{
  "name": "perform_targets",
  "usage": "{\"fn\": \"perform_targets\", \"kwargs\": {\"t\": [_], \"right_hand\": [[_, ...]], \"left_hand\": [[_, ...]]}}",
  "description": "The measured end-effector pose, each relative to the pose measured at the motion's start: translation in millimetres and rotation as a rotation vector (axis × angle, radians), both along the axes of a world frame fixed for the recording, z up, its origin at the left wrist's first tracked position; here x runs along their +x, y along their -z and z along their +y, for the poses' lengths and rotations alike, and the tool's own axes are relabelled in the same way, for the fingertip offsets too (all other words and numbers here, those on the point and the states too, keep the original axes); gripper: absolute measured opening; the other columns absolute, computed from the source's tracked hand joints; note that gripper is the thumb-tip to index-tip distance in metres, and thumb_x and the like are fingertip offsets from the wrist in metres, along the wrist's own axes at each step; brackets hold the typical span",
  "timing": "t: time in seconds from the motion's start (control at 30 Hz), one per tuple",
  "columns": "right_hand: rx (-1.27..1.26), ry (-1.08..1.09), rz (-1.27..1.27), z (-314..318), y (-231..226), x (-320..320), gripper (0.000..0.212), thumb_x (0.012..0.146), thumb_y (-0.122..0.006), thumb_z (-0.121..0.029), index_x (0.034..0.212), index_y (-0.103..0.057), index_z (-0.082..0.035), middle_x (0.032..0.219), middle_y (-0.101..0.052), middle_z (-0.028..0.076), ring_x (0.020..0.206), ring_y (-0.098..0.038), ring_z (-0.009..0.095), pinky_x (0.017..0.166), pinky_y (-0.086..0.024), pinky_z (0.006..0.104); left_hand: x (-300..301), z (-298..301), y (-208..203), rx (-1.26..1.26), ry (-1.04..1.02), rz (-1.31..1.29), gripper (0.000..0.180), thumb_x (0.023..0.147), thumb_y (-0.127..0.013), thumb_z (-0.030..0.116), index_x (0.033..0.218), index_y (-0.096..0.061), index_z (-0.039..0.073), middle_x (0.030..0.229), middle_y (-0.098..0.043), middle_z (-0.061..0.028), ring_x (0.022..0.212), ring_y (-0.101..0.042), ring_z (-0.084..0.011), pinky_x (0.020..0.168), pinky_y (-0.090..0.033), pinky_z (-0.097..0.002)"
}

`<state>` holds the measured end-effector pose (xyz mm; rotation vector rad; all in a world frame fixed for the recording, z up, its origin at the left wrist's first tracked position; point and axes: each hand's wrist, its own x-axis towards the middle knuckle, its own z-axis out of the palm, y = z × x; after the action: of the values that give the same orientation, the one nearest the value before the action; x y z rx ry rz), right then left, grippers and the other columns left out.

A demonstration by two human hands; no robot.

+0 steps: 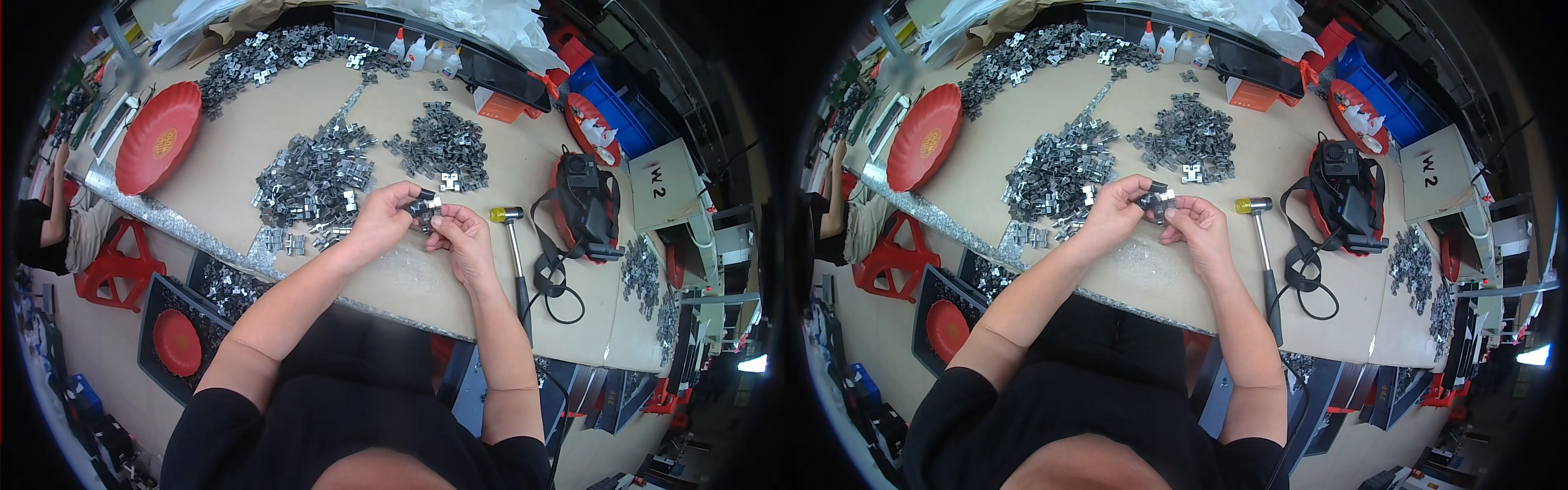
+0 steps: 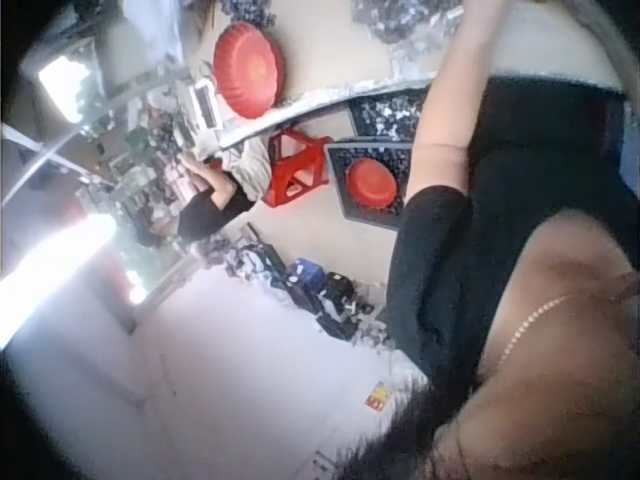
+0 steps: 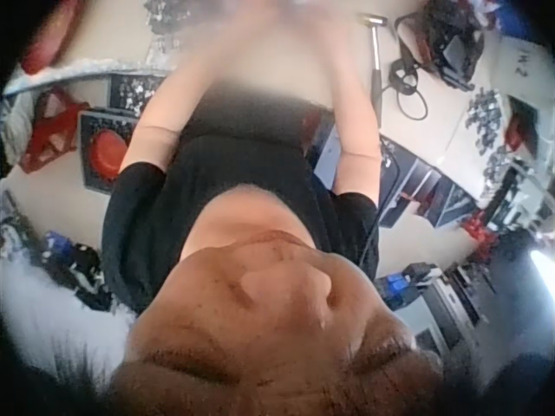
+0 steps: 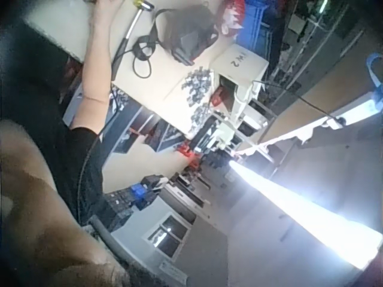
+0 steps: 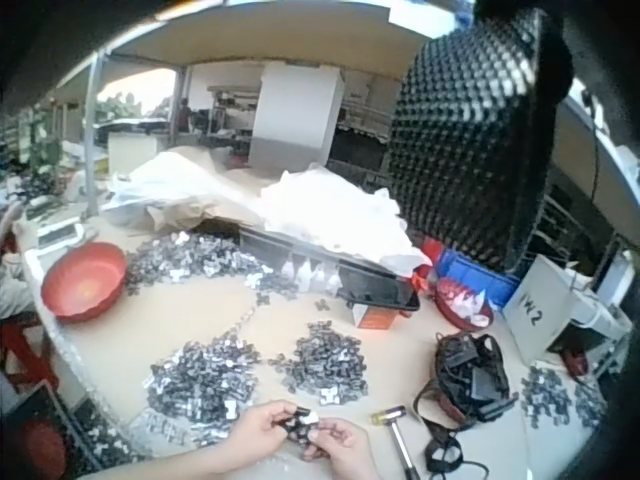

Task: The person assembles small metal components by hand on a workbench, then taps them with a hammer.

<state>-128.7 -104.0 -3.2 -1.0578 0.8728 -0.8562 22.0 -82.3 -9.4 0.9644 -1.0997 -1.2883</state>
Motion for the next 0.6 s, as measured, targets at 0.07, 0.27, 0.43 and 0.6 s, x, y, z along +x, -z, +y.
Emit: {"fn": "perform_targets", "kwargs": {"t": [0.07,0.27,0.43,0.6], "right_hand": [[0.016,0.011,-0.020,-4,-2,2,0.013,0.078,-0.055,-0.005,0.089,-0.054,0.001,0.073,-0.060,0.007,0.053,-0.055,0.009,0.050,-0.049,0.0223],[0.097,-0.004,-0.068,-3,-7,13,0.014,0.076,-0.057,-0.006,0.088,-0.054,0.002,0.069,-0.057,0.006,0.052,-0.054,0.011,0.049,-0.048,0.0236],[0.010,-0.026,0.109,8,-2,-9,0.016,0.079,-0.056,-0.009,0.090,-0.053,0.001,0.073,-0.057,0.006,0.058,-0.055,0.011,0.049,-0.047,0.0235],[-0.183,0.084,0.107,12,5,-17,0.013,0.082,-0.055,-0.012,0.089,-0.053,0.000,0.076,-0.057,0.004,0.060,-0.054,0.008,0.051,-0.045,0.0188]], "left_hand": [[3,-5,-2,0.006,0.014,0.022,0.032,0.070,-0.036,-0.016,0.092,-0.054,-0.001,0.085,-0.059,-0.0045,0.072,-0.052,-0.0063,0.065,-0.042,-0.0196],[11,3,1,-0.035,0.015,0.118,0.025,0.071,-0.048,-0.012,0.093,-0.054,0.000,0.085,-0.060,-0.0055,0.082,-0.057,-0.0091,0.073,-0.045,-0.0213],[-10,2,28,0.002,0.047,0.139,0.034,0.069,-0.055,-0.008,0.102,-0.052,0.001,0.089,-0.059,-0.0059,0.083,-0.057,-0.0119,0.071,-0.047,-0.0250],[-16,11,18,-0.070,-0.051,-0.038,0.037,0.070,-0.051,-0.007,0.107,-0.047,-0.004,0.088,-0.057,-0.0090,0.086,-0.056,-0.0149,0.074,-0.046,-0.0265]]}}
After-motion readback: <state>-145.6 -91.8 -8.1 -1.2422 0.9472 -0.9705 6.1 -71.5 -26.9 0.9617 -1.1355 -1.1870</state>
